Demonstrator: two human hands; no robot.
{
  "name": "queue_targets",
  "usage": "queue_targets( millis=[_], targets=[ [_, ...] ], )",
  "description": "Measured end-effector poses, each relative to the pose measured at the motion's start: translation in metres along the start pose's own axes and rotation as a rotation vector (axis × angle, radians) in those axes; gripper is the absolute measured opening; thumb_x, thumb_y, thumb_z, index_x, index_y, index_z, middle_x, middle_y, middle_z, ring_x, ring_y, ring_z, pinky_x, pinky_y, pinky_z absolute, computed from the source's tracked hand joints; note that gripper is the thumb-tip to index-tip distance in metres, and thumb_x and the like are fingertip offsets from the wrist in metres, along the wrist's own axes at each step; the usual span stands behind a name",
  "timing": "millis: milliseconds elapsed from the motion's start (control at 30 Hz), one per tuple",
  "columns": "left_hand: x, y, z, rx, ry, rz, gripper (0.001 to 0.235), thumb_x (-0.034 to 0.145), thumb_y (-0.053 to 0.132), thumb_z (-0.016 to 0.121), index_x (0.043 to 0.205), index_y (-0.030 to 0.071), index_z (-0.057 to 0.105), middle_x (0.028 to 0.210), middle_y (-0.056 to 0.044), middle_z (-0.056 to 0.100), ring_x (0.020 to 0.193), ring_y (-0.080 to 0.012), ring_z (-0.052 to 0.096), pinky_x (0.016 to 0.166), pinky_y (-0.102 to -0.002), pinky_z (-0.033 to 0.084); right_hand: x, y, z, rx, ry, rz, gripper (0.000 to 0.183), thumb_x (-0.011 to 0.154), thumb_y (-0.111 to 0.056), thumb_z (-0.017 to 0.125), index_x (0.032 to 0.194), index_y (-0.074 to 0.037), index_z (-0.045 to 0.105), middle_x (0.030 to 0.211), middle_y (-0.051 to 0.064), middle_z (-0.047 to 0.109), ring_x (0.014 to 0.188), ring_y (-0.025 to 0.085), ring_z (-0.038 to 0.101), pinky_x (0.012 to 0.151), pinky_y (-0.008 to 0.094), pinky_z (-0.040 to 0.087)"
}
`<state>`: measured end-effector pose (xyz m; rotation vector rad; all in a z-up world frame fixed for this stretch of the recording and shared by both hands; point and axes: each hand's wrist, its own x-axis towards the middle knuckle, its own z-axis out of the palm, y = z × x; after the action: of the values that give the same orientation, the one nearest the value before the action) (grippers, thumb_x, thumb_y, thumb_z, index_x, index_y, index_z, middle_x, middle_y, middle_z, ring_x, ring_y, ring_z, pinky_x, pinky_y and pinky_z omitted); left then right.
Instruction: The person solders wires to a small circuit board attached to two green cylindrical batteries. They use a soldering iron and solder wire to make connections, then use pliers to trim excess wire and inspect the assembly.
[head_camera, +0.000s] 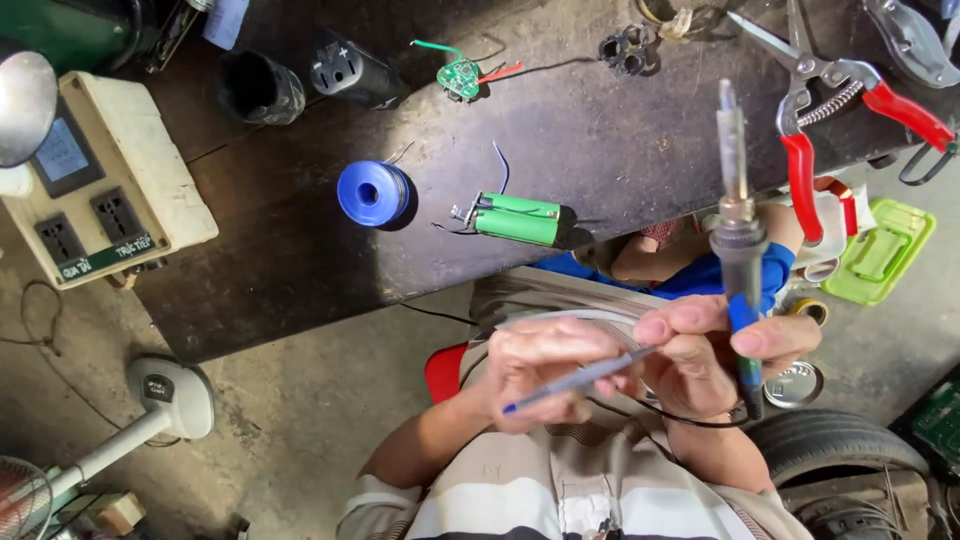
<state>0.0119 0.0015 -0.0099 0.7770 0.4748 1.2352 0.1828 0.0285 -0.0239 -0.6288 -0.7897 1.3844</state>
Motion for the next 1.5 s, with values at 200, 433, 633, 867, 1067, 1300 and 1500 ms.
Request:
queue_targets(
  millis=[200, 433, 633, 867, 1067, 1300, 1500],
  targets=[
    [0.008, -0.009, -0.015, 0.561, 0.236, 0.574, 0.022, 0.097, -0.001, 0.073, 0.118, 0.002, 0.068, 0.102, -0.021, 0.069, 0.079, -0.0298, 0.072, 0.067, -0.036, 0.063, 0.001, 0.008, 0.009, -0.051, -0.030, 0.096, 0.038, 0.092, 0.016, 0.063, 0.113, -0.010, 0.044, 0.109, 0.029, 0.067, 0.087, 0.032, 0.076, 0.076, 0.053, 0.072],
    [0.019, 0.045, -0.056, 0.994, 0.313, 0.692, 0.013, 0.095, 0.005, 0.062, 0.096, -0.007, 0.067, 0.088, -0.020, 0.071, 0.074, -0.0363, 0.075, 0.072, -0.047, 0.066, 0.029, 0.031, -0.041, -0.681, -0.193, -0.403, 0.020, 0.098, -0.019, 0.043, 0.115, -0.008, 0.045, 0.083, 0.030, 0.059, 0.067, 0.037, 0.057, 0.064, 0.036, 0.045],
    [0.024, 0.053, -0.066, 1.012, 0.409, 0.495, 0.010, 0.095, 0.001, 0.068, 0.097, -0.009, 0.065, 0.092, -0.019, 0.071, 0.086, -0.0397, 0.078, 0.076, -0.041, 0.059, 0.046, 0.023, -0.040, -0.639, 0.013, -0.439, 0.052, 0.113, -0.050, 0.043, 0.109, 0.002, 0.042, 0.080, 0.022, 0.053, 0.057, 0.047, 0.058, 0.056, 0.055, 0.051],
    [0.028, 0.049, -0.067, 0.915, 0.488, 0.428, 0.014, 0.097, 0.005, 0.068, 0.100, -0.009, 0.068, 0.097, -0.024, 0.074, 0.083, -0.0328, 0.076, 0.077, -0.038, 0.062, 0.040, 0.027, -0.055, -0.493, 0.032, -0.332, 0.051, 0.108, -0.050, 0.055, 0.109, 0.001, 0.047, 0.064, 0.033, 0.051, 0.058, 0.049, 0.061, 0.057, 0.056, 0.053],
    [0.029, 0.048, -0.067, 0.934, 0.498, 0.438, 0.012, 0.096, 0.004, 0.069, 0.098, -0.009, 0.069, 0.093, -0.022, 0.074, 0.087, -0.0346, 0.078, 0.080, -0.039, 0.065, 0.033, 0.026, -0.070, -0.413, 0.012, -0.310, 0.052, 0.100, -0.053, 0.065, 0.103, -0.006, 0.043, 0.069, 0.018, 0.046, 0.062, 0.029, 0.059, 0.047, 0.052, 0.055],
    [0.027, 0.049, -0.065, 0.966, 0.514, 0.389, 0.012, 0.096, 0.002, 0.069, 0.104, -0.008, 0.069, 0.098, -0.023, 0.074, 0.087, -0.0328, 0.078, 0.084, -0.039, 0.067, 0.031, 0.025, -0.076, -0.365, -0.005, -0.309, 0.048, 0.100, -0.047, 0.068, 0.104, -0.005, 0.045, 0.067, 0.018, 0.046, 0.056, 0.028, 0.054, 0.045, 0.053, 0.054],
    [0.028, 0.047, -0.066, 0.965, 0.515, 0.412, 0.012, 0.097, 0.004, 0.068, 0.104, -0.007, 0.067, 0.096, -0.024, 0.074, 0.088, -0.0345, 0.078, 0.083, -0.040, 0.068, 0.032, 0.024, -0.076, -0.305, -0.019, -0.323, 0.040, 0.103, -0.041, 0.065, 0.108, -0.006, 0.047, 0.078, 0.022, 0.057, 0.064, 0.029, 0.061, 0.049, 0.052, 0.057]
  ],
)
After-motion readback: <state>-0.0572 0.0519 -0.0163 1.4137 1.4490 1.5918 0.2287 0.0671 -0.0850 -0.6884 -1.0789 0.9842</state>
